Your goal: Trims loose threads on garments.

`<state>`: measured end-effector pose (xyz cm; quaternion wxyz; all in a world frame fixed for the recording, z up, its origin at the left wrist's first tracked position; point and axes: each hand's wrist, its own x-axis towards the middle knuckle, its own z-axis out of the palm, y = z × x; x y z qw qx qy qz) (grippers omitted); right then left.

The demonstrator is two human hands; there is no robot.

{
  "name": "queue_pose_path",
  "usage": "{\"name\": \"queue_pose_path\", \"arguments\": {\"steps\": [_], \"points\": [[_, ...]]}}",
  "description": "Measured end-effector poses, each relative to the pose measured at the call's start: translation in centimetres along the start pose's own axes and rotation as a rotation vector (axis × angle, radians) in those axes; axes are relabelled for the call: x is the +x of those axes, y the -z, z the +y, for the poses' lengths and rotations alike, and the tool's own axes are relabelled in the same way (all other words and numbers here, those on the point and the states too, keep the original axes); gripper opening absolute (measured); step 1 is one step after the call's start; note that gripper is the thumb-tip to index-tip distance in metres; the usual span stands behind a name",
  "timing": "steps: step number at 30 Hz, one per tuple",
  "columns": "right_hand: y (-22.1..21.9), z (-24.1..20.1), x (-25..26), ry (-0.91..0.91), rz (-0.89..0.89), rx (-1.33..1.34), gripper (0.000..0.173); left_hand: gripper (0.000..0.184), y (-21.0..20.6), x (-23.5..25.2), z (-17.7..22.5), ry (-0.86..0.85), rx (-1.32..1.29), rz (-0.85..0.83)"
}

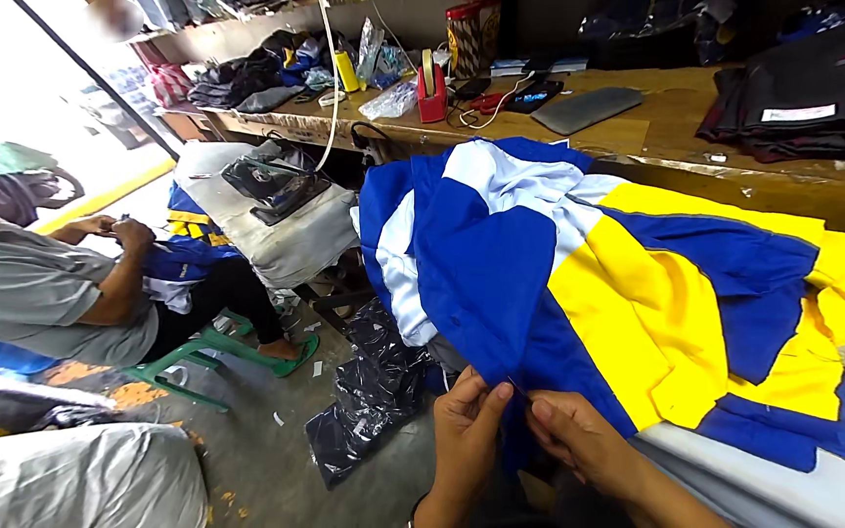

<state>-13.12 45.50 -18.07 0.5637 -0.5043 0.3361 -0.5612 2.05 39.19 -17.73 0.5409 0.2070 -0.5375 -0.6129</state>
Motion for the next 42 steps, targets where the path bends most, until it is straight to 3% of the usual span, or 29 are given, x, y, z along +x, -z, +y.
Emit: {"name": "queue_pose_path", "arguments": {"steps": [3,8,13,23,36,42], "points": [[0.1,-0.3,-0.1,-0.113,-0.079,0.265,0.044,0.012,-0.2,-0.1,0.0,-0.029,0.019,-0.003],[-0.1,0.4,0.0,0.073,0.135,-0.164,0.041,0.012,-0.4,-0.4,-0.5,-0.096,0.108,0.031],[-0.1,-0.4,0.2,-0.169,-0.004,0.161,0.046,0.011,-0.1,-0.7,-0.7,-0.148,0.166,0.029],[-0.1,0.8,0.5,-0.005,-0.017,0.041,0.042,0.014,0.1,-0.5,-0.6,-0.048,0.082,0.064],[-0.5,-0.1,0.8,-0.122,0.015,0.138,0.045,0.012,0.5,-0.5,-0.6,-0.127,0.176,-0.004],[-0.9,1.0,1.0,-0.046,0.034,0.079,0.046,0.015,0.3,-0.8,-0.9,-0.099,0.114,0.051]]}}
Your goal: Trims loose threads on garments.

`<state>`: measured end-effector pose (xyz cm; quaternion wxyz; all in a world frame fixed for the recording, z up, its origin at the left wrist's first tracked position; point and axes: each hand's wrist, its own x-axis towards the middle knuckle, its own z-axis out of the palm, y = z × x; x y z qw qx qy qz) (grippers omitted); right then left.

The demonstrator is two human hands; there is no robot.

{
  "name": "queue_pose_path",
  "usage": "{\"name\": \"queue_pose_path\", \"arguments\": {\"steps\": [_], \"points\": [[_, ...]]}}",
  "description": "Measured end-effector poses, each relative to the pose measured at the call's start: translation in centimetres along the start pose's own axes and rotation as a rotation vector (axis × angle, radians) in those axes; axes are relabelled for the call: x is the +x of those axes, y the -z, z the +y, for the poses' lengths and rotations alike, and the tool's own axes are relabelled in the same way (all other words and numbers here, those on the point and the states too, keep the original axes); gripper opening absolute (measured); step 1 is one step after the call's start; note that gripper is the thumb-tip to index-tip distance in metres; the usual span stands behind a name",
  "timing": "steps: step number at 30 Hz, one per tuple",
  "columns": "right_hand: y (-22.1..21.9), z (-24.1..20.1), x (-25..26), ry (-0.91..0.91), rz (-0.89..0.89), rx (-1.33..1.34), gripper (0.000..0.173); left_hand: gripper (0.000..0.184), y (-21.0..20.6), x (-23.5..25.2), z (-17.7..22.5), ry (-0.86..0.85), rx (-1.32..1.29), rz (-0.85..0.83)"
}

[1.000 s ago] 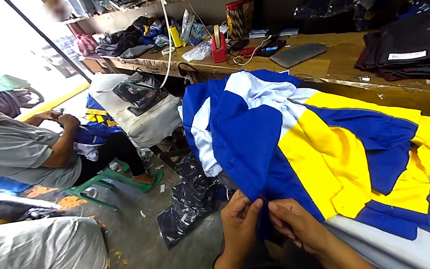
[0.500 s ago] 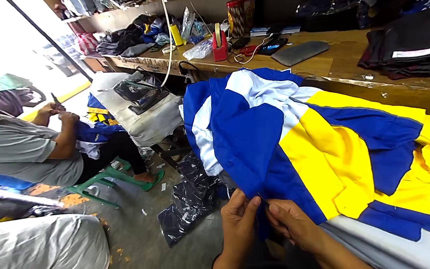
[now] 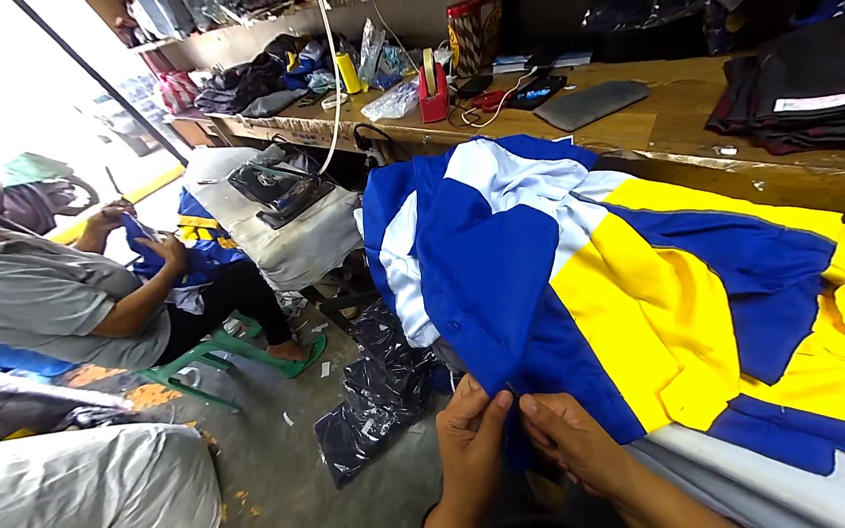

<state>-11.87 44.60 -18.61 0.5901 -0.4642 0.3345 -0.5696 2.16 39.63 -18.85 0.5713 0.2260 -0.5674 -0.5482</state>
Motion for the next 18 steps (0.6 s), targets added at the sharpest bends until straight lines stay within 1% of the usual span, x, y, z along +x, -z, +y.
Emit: {"name": "queue_pose_path", "arguments": {"steps": [3,6,9,14,18], "points": [[0.42,0.04,-0.21,0.038,-0.027,-0.072,0.043,0.016,-0.13,0.08,0.03,0.015,-0.021,0.015],[0.66,0.00,-0.34,0.039,-0.021,-0.110,0.041,0.015,-0.11,0.17,0.00,0.036,-0.001,-0.015],[0.65,-0.30,-0.33,-0.001,-0.030,-0.066,0.042,0.013,0.11,0.22,0.05,0.048,0.034,-0.046],[0.66,-0.46,-0.07,-0.074,-0.062,0.078,0.045,0.014,0.39,0.34,-0.15,0.042,0.009,-0.069],[0.38,-0.45,0.00,-0.083,-0.038,0.092,0.047,0.014,0.38,0.29,-0.06,0.013,0.006,-0.095]]}}
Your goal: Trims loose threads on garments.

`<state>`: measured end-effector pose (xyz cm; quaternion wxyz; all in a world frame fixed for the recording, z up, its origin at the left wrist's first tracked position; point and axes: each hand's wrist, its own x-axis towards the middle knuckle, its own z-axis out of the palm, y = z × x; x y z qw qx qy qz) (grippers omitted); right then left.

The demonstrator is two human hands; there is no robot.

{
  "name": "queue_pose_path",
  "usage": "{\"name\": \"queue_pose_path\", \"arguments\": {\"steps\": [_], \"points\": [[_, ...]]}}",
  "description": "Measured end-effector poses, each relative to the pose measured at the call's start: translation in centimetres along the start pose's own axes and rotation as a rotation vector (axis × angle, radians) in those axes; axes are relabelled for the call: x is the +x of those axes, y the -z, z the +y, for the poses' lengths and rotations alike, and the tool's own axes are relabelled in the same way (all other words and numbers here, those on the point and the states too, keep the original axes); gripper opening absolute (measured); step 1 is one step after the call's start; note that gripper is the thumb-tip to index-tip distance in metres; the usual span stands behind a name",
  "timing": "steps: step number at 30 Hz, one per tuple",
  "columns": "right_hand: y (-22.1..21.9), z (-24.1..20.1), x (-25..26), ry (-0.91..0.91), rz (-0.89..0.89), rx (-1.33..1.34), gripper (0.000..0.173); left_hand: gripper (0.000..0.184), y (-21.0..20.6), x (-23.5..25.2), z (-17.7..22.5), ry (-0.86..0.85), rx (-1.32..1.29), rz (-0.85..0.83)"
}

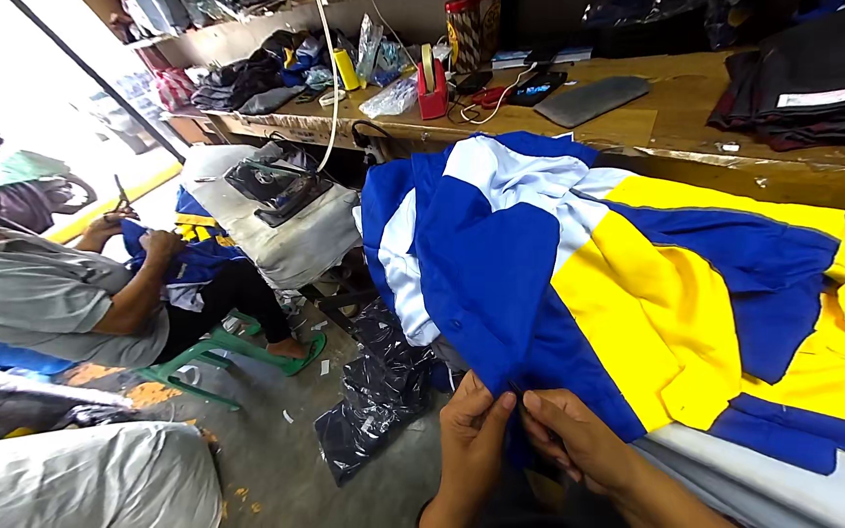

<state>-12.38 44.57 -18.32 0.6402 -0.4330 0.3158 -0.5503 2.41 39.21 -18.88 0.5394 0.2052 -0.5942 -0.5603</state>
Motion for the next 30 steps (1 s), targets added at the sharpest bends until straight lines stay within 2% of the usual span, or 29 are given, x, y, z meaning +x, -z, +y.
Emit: {"name": "queue_pose_path", "arguments": {"steps": [7,14,30], "points": [[-0.49,0.52,0.00,-0.001,0.031,0.025,0.048,0.014,0.02,-0.23,-0.21,0.006,-0.039,0.004],[0.16,0.43,-0.40,0.100,0.014,-0.115,0.043,0.016,-0.26,-0.09,-0.13,0.024,-0.078,0.007],[0.28,0.30,-0.32,0.048,-0.003,-0.060,0.046,0.013,0.00,-0.05,-0.32,0.004,-0.069,-0.035]]}}
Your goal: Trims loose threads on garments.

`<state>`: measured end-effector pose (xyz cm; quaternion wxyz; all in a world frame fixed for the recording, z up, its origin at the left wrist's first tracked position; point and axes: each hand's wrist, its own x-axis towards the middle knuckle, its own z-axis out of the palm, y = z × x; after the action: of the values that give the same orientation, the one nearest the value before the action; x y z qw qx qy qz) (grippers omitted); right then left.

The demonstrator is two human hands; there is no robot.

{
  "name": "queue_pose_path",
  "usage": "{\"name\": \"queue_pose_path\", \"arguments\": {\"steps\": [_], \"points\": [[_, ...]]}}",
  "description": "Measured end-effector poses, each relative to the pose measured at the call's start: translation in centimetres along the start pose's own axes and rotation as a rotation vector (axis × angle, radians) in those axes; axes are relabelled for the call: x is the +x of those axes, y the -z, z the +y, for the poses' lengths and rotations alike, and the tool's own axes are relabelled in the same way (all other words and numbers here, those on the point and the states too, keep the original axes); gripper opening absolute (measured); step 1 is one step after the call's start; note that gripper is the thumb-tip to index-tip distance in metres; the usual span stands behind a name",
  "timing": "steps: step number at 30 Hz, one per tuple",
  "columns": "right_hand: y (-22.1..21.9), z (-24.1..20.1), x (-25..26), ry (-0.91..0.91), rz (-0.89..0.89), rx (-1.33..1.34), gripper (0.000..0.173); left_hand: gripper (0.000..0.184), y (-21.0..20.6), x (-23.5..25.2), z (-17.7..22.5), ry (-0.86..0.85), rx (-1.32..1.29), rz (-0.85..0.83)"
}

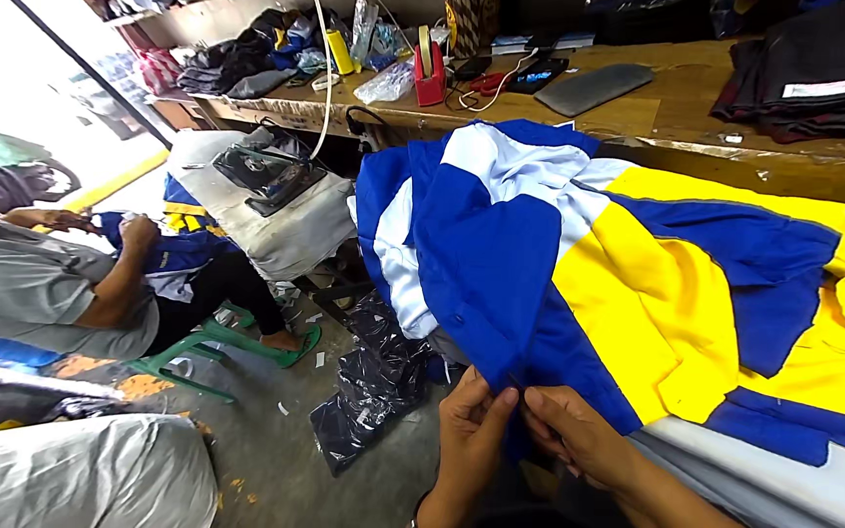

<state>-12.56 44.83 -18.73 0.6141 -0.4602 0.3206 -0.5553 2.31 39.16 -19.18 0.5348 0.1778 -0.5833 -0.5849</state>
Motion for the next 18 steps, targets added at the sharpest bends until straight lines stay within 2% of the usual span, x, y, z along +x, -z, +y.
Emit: {"name": "queue_pose_path", "arguments": {"steps": [18], "points": [[0.05,0.52,-0.09,0.054,0.032,-0.031,0.044,0.015,-0.16,-0.07,-0.21,0.008,-0.031,-0.013]]}}
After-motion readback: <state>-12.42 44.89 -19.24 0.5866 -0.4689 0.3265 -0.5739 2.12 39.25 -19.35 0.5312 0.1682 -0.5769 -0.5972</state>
